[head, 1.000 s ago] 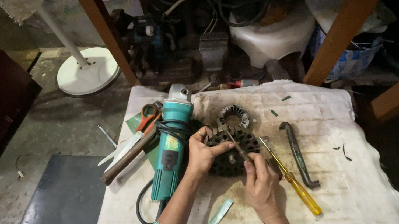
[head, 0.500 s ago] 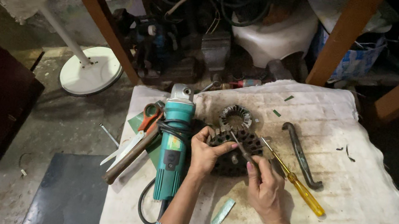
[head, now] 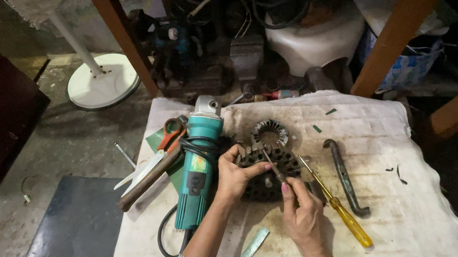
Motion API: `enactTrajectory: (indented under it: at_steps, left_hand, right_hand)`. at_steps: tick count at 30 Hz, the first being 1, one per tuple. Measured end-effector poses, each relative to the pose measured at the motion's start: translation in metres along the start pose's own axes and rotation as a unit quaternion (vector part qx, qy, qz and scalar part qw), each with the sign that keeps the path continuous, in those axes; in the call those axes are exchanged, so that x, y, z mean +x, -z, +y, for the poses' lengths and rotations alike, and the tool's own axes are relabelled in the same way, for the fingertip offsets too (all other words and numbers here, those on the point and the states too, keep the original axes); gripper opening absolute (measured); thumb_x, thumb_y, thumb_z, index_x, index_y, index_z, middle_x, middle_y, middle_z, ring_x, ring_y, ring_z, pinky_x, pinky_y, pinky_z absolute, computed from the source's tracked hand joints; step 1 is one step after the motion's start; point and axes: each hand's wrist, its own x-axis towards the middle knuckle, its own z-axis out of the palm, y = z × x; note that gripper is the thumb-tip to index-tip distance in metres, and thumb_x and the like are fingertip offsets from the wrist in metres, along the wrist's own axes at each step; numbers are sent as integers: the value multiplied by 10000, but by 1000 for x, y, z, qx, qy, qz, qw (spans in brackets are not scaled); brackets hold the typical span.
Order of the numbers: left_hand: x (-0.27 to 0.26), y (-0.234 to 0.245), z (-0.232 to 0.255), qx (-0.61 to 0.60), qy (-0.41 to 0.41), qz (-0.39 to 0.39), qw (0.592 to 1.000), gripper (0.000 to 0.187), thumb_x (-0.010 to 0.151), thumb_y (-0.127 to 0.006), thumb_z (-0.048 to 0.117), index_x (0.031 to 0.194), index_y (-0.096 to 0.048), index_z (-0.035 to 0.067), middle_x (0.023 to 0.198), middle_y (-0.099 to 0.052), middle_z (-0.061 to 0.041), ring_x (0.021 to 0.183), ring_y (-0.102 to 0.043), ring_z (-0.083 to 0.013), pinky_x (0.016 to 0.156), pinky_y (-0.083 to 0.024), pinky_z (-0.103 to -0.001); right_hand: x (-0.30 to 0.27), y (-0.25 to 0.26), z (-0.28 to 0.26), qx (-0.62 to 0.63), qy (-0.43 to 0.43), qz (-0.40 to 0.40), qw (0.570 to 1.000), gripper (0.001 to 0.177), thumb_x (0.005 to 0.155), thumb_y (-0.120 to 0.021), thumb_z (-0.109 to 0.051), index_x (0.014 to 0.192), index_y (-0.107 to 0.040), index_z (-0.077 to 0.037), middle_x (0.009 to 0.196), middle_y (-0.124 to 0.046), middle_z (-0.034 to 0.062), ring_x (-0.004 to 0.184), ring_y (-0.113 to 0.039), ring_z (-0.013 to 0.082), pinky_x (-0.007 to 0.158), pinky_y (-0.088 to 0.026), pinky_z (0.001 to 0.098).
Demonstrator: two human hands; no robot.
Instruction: The person uses a yellow screwdriver and a metal pry tool to scrape and clean debris from the slots of a dark circular mechanical component. They repeatedly rotate the part to access different areas and switch between tools to remove material.
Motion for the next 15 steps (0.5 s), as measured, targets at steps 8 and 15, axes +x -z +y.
enactTrajectory:
  at_steps: [8,15]
  left_hand:
    - [3,2,-8,-45,-17,-17,999,396,717,-890,-110,782,-539,62,852,-688,-58,819,-700,-154,783,-620,-331]
    - [3,0,-7,-112,20,-24,993,365,684,-840,-104,764,-525,63,878,-730,-100,822,-766,-196,785,-627,-384]
  right_hand:
    - [-5,-2,-5,21,-84,-30,996,278,1034,-543,-276,1032,-643,-18,700,-643,154,583,-621,268,545,-465,416]
    - [-1,1,-36,-8,-168,-38,985,261,1012,-568,-284,1059,-633,-35,656,-654,144,567,-638,239,530,-446,418]
